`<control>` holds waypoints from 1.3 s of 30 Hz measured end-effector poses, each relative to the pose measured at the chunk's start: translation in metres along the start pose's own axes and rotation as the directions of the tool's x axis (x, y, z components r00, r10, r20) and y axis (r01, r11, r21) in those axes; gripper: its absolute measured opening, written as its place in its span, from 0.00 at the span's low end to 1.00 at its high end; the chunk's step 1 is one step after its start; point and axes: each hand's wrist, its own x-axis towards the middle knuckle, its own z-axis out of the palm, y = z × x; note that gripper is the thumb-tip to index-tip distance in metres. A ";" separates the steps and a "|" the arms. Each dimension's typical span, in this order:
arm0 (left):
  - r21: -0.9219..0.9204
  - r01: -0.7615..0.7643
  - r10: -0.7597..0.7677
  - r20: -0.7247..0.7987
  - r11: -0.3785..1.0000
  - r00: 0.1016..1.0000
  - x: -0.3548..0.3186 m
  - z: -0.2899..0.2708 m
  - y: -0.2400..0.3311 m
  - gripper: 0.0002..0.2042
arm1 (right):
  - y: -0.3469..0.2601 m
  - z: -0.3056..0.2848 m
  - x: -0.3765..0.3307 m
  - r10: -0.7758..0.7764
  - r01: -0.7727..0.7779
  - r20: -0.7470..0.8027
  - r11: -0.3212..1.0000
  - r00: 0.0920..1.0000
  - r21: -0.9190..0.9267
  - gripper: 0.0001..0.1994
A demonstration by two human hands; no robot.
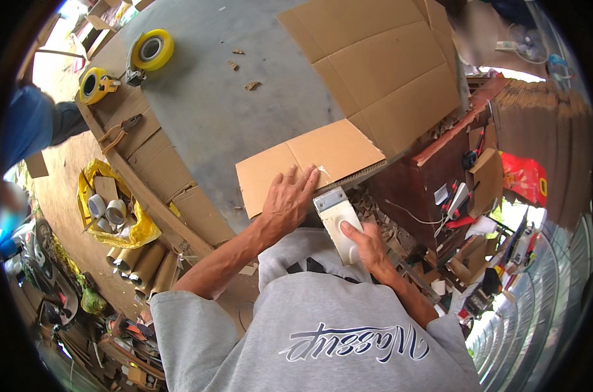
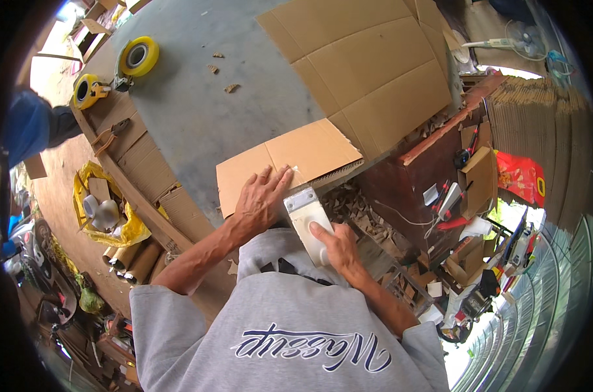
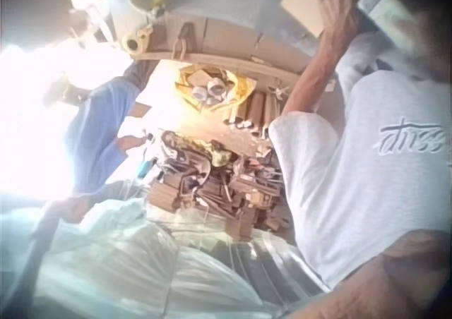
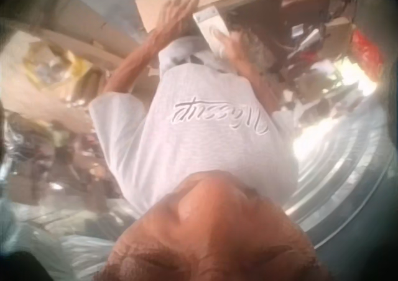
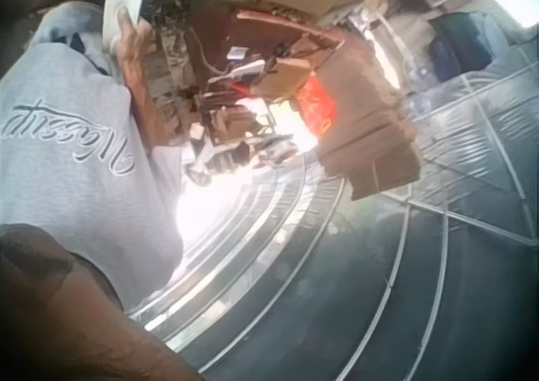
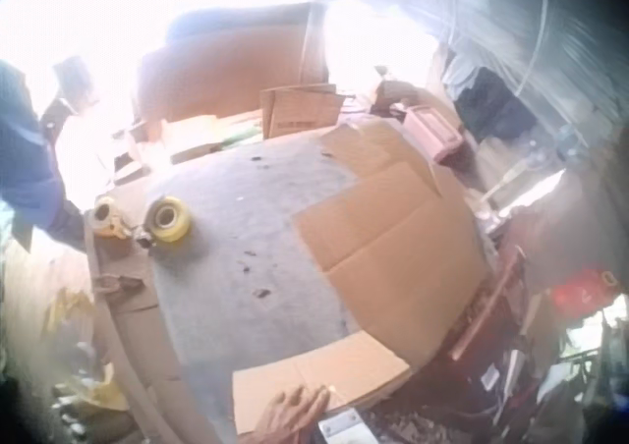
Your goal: The person cuts a large piece of cardboard with a utility knife, folds it into a box shape, and secures the edges with a tape dispenser. The person then places a shipping label on the finished box.
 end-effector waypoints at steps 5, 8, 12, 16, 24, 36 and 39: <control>0.000 -0.021 0.021 0.015 1.000 1.000 0.000 0.000 -0.001 0.33 | -0.004 0.003 -0.010 0.000 0.001 -0.012 1.000 1.000 0.024 0.29; -0.034 -0.047 0.047 0.018 0.998 0.999 0.000 -0.002 -0.001 0.32 | 0.006 0.003 -0.013 -0.049 0.049 -0.017 0.999 0.999 0.015 0.29; -0.078 -0.049 0.055 0.077 0.996 0.996 0.011 -0.009 0.000 0.30 | 0.006 0.006 -0.016 -0.029 0.030 -0.013 0.996 1.000 0.089 0.29; -0.042 -0.102 0.104 0.039 0.994 0.994 0.018 -0.008 0.001 0.31 | 0.011 0.007 -0.013 -0.073 0.074 -0.017 0.995 0.997 0.067 0.28; 0.070 -0.089 0.089 0.004 0.994 0.996 0.025 0.011 0.006 0.32 | 0.027 0.014 -0.010 -0.080 0.084 -0.037 0.990 0.996 0.116 0.28; 0.019 -0.136 0.136 -0.023 0.991 0.990 0.026 0.012 0.004 0.33 | 0.050 0.009 -0.042 -0.101 0.104 -0.059 0.992 0.993 0.065 0.29; 0.018 -0.139 0.139 0.002 0.990 0.990 0.025 0.015 0.003 0.34 | 0.067 0.009 -0.030 -0.157 0.164 -0.089 0.984 0.984 0.069 0.31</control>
